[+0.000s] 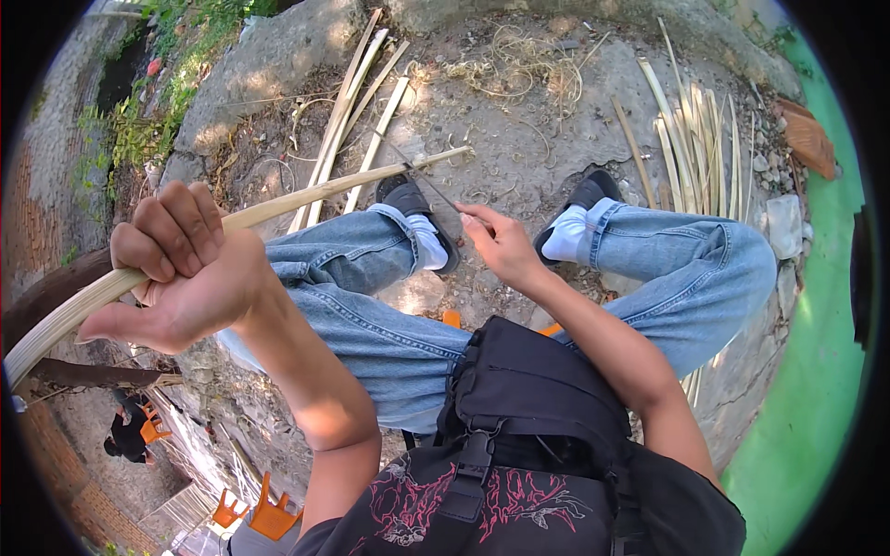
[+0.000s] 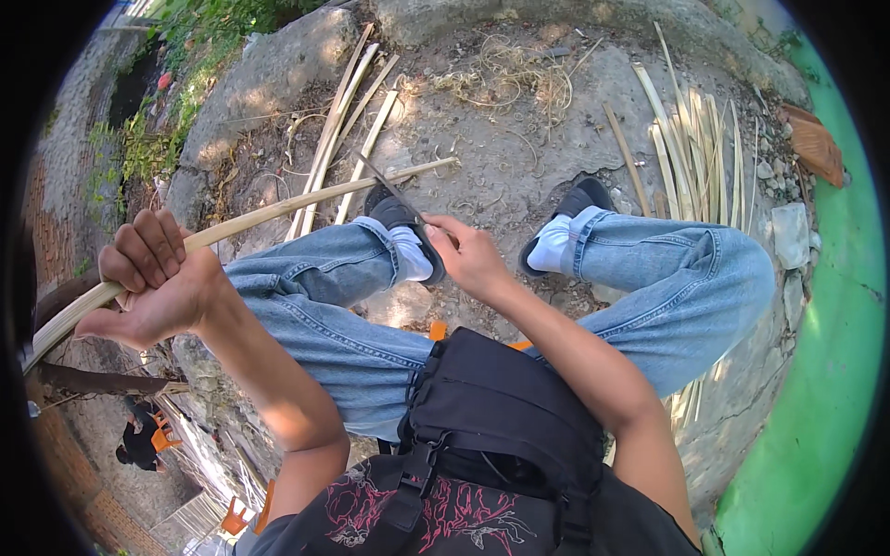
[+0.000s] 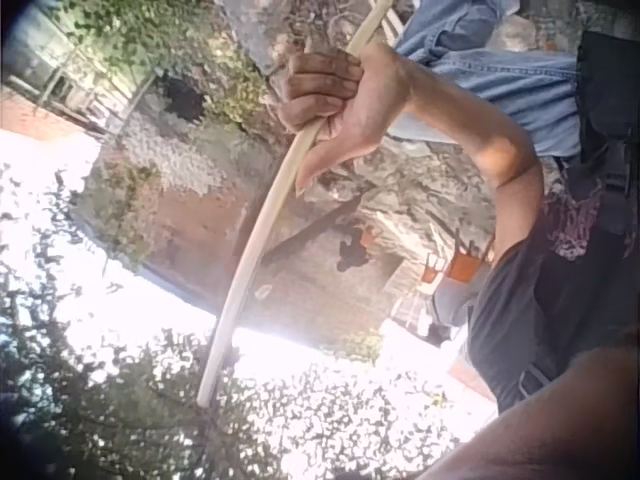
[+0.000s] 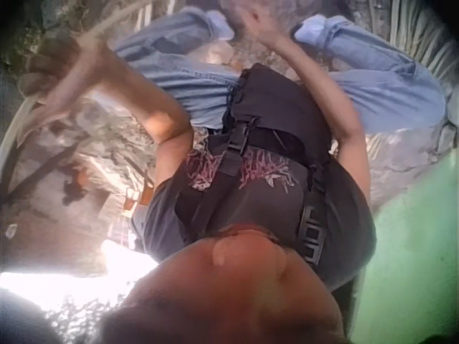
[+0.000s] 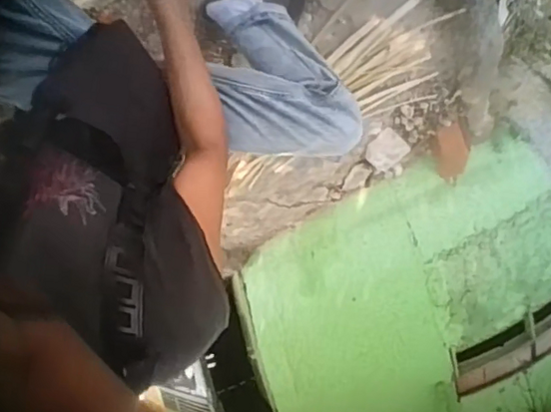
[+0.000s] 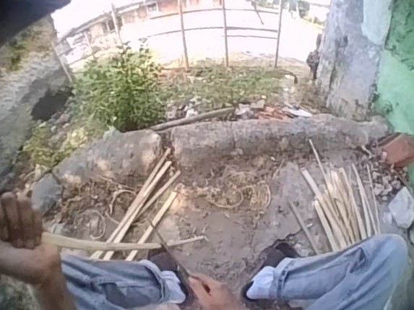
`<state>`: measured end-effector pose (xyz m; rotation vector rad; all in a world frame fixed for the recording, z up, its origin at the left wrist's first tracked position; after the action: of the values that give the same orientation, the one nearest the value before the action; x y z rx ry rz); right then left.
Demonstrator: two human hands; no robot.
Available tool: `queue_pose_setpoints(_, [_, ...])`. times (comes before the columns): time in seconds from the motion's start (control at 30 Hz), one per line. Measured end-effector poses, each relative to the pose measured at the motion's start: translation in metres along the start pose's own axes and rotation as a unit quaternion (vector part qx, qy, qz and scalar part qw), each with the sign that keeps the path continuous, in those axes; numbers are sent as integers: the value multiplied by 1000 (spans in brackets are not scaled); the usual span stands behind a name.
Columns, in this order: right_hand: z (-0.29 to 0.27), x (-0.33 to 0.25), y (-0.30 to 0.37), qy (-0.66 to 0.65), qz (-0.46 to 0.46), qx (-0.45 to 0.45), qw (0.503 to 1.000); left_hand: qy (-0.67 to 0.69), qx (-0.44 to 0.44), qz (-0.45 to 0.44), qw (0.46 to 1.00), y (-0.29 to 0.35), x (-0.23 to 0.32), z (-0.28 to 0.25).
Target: The person holds a bamboo strip and uses a knife to shave thin layers off its surface, rotating the piece to work on different sides.
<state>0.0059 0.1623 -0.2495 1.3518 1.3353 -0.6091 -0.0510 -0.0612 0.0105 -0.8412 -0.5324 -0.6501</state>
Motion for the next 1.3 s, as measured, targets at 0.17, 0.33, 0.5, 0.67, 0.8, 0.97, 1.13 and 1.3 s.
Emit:
queue_pose_setpoints(0.17, [-2,-12,10,-24,-65,4,998,-13,-15,7,1000,-3,1,3])
queue_pose_setpoints(0.33, [-3,28,-17,43,11,40,998,-42,15,26,999,-4,-2,4])
queue_pose_setpoints(0.5, [6,-33,-4,-43,-31,-39,998,0,-29,-1,1000,-9,-1,-2])
queue_pose_setpoints(0.67, [1,-11,1,-73,3,-40,997,-33,6,25,999,-3,-11,-1])
queue_pose_setpoints(0.8, [-5,-15,1,-93,15,-47,994,15,3,89,996,-1,-12,-1])
queue_pose_setpoints(0.97, [-13,-34,9,-107,-14,-48,993,13,-5,47,999,2,-23,-9])
queue_pose_setpoints(1.13, [-15,-45,19,-130,-1,-75,989,-6,-44,34,998,2,-30,-13])
queue_pose_setpoints(1.3, [-14,-49,21,-133,-13,-53,990,-21,78,17,997,15,-35,8])
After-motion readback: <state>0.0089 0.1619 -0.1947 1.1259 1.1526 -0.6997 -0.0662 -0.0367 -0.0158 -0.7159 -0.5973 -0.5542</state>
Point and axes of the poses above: each hand's wrist, its own y-axis away from the middle knuckle, its own z-axis out of the palm, x = y × z, the point moved 6 cm from there along -y, towards the middle knuckle, and after that the axes turned 14 degrees about y, right-handed, at the moved point
